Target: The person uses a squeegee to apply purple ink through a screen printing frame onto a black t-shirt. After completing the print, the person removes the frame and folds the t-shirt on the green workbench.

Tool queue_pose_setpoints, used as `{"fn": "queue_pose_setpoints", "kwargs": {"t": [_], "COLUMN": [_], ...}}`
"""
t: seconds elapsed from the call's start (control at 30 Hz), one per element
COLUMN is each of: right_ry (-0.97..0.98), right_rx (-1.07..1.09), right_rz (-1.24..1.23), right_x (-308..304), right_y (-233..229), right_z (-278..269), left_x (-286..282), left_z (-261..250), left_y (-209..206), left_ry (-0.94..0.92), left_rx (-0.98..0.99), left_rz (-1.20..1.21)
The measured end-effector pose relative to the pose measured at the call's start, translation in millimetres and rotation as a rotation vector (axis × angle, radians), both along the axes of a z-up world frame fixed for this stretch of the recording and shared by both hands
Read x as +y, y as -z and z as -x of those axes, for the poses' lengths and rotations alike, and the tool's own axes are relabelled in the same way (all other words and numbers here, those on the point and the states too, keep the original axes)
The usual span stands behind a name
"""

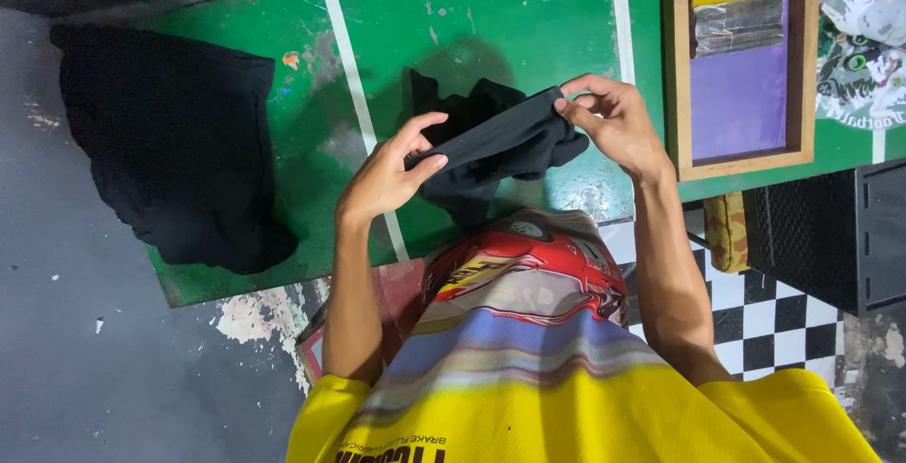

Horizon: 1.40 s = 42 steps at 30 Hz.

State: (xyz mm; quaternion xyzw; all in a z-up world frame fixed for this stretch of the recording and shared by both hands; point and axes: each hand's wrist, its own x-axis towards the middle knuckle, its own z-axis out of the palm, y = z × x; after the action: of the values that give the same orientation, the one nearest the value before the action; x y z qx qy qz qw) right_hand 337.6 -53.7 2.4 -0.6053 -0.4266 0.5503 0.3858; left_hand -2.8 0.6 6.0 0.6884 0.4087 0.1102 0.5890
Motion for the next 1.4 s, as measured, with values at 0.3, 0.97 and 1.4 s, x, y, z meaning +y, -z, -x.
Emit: {"fn": "queue_pose_setpoints", "kwargs": {"t": [0.3,0.97,1.4], "right_ry": [0.063,0.552,0.817], "right_rx": [-0.004,0.932,0.861], "right_rz": [-0.036,0.106,0.034], "right_x": [-4,-43,-61], "right_y": [20,81,74], "right_z": [-11,45,142], "left_x": [-1,-55,-93], "left_z": [6,-45,-69], "left_y": [-7,57,109], "left_ry": [-0.044,-0.528,-0.691], "left_rx": [0.014,-0.255,-0.387], "left_rz": [-0.011,-0.055,0.029]}}
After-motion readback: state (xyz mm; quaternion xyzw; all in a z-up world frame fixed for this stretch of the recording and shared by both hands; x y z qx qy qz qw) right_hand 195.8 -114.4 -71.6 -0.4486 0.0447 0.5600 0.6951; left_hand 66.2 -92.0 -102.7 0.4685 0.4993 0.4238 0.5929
